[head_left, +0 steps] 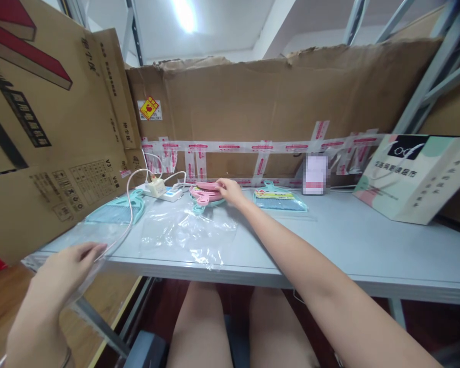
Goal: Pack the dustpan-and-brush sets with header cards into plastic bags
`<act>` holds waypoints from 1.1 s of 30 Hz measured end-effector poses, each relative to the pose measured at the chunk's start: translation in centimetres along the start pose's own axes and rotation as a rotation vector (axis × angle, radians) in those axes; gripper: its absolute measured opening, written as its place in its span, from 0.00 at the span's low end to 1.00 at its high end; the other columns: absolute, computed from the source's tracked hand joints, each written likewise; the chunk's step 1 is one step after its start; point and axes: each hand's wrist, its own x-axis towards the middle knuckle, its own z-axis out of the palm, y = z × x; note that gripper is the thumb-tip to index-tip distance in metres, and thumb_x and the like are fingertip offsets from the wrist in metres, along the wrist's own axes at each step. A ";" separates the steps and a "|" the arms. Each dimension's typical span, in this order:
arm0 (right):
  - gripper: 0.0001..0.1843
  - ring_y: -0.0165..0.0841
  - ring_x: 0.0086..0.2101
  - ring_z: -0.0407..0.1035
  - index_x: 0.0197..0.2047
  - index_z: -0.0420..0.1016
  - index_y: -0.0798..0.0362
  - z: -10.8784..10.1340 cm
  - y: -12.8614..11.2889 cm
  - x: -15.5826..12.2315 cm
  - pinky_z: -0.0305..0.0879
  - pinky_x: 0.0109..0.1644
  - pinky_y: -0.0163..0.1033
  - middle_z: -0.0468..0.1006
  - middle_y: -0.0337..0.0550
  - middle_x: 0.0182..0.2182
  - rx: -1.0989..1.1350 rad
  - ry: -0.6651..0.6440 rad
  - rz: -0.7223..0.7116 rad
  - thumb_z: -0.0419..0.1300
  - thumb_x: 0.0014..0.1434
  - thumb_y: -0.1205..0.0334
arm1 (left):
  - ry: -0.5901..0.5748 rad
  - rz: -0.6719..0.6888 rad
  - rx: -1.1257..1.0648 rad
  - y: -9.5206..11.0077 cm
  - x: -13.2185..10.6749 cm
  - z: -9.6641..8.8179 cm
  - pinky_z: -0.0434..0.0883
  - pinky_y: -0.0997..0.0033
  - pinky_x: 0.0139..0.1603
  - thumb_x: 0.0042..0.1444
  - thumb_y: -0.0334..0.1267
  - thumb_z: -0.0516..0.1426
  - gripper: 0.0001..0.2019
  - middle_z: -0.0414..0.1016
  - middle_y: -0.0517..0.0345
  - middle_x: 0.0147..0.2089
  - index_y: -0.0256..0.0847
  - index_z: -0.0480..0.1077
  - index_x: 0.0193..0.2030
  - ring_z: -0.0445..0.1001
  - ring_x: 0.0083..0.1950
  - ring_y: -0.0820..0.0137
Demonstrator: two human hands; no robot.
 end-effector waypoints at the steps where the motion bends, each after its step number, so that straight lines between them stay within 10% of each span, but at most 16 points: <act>1: 0.07 0.33 0.34 0.67 0.33 0.72 0.52 -0.3 -0.3 -0.1 0.61 0.41 0.38 0.74 0.40 0.31 0.002 0.020 -0.008 0.54 0.54 0.69 | -0.035 -0.066 0.026 0.4 -0.2 -0.2 0.68 0.66 0.33 0.56 0.49 0.45 0.21 0.79 0.51 0.41 0.45 0.76 0.39 0.75 0.38 0.56; 3: 0.07 0.33 0.33 0.67 0.32 0.71 0.52 -1.3 -0.9 -0.4 0.61 0.39 0.37 0.74 0.40 0.30 0.004 0.062 -0.030 0.52 0.54 0.69 | 0.028 -0.210 0.069 1.2 -0.8 -0.7 0.67 0.62 0.31 0.58 0.51 0.40 0.25 0.77 0.45 0.45 0.43 0.73 0.47 0.75 0.40 0.51; 5: 0.07 0.34 0.32 0.67 0.32 0.71 0.52 -2.9 -1.6 -1.1 0.62 0.39 0.38 0.75 0.41 0.30 0.004 0.102 -0.060 0.52 0.54 0.68 | 0.325 -0.216 0.041 2.3 -1.6 -1.0 0.68 0.60 0.33 0.60 0.52 0.39 0.26 0.75 0.45 0.47 0.42 0.70 0.50 0.75 0.42 0.51; 8: 0.06 0.36 0.33 0.69 0.32 0.71 0.52 -6.3 -2.8 -3.4 0.64 0.40 0.40 0.76 0.43 0.30 0.000 0.136 -0.124 0.53 0.55 0.66 | 0.739 0.126 -0.077 4.7 -2.2 -1.1 0.68 0.64 0.43 0.61 0.46 0.44 0.19 0.76 0.48 0.44 0.40 0.71 0.45 0.74 0.46 0.58; 13: 0.10 0.37 0.42 0.72 0.40 0.74 0.46 -11.7 -4.2 -11.8 0.69 0.45 0.44 0.78 0.41 0.39 0.006 0.165 -0.339 0.52 0.59 0.65 | 0.875 0.787 -0.094 10.6 -1.2 -0.3 0.66 0.68 0.39 0.57 0.32 0.52 0.07 0.77 0.58 0.32 0.43 0.71 0.36 0.73 0.35 0.66; 19: 0.21 0.34 0.44 0.73 0.52 0.70 0.42 -14.1 -4.2 -21.3 0.74 0.46 0.40 0.78 0.42 0.44 -0.057 0.117 -0.401 0.55 0.58 0.72 | 0.798 1.151 0.012 16.2 0.4 1.3 0.60 0.70 0.31 0.59 0.30 0.51 0.13 0.68 0.60 0.22 0.40 0.66 0.23 0.64 0.27 0.70; 24: 0.18 0.33 0.46 0.72 0.49 0.72 0.48 -14.8 -3.5 -24.2 0.73 0.50 0.38 0.77 0.44 0.46 -0.111 0.089 -0.322 0.53 0.58 0.74 | 0.505 1.358 -0.075 17.7 1.7 3.3 0.60 0.68 0.37 0.58 0.24 0.48 0.13 0.74 0.58 0.33 0.41 0.72 0.34 0.68 0.35 0.70; 33: 0.18 0.38 0.51 0.68 0.53 0.69 0.50 -16.4 -3.5 -25.5 0.69 0.53 0.45 0.73 0.48 0.52 -0.191 -0.107 -0.205 0.57 0.59 0.63 | 0.014 0.923 0.014 12.6 3.1 4.5 0.56 0.45 0.52 0.47 0.18 0.43 0.31 0.67 0.60 0.59 0.58 0.74 0.43 0.58 0.62 0.54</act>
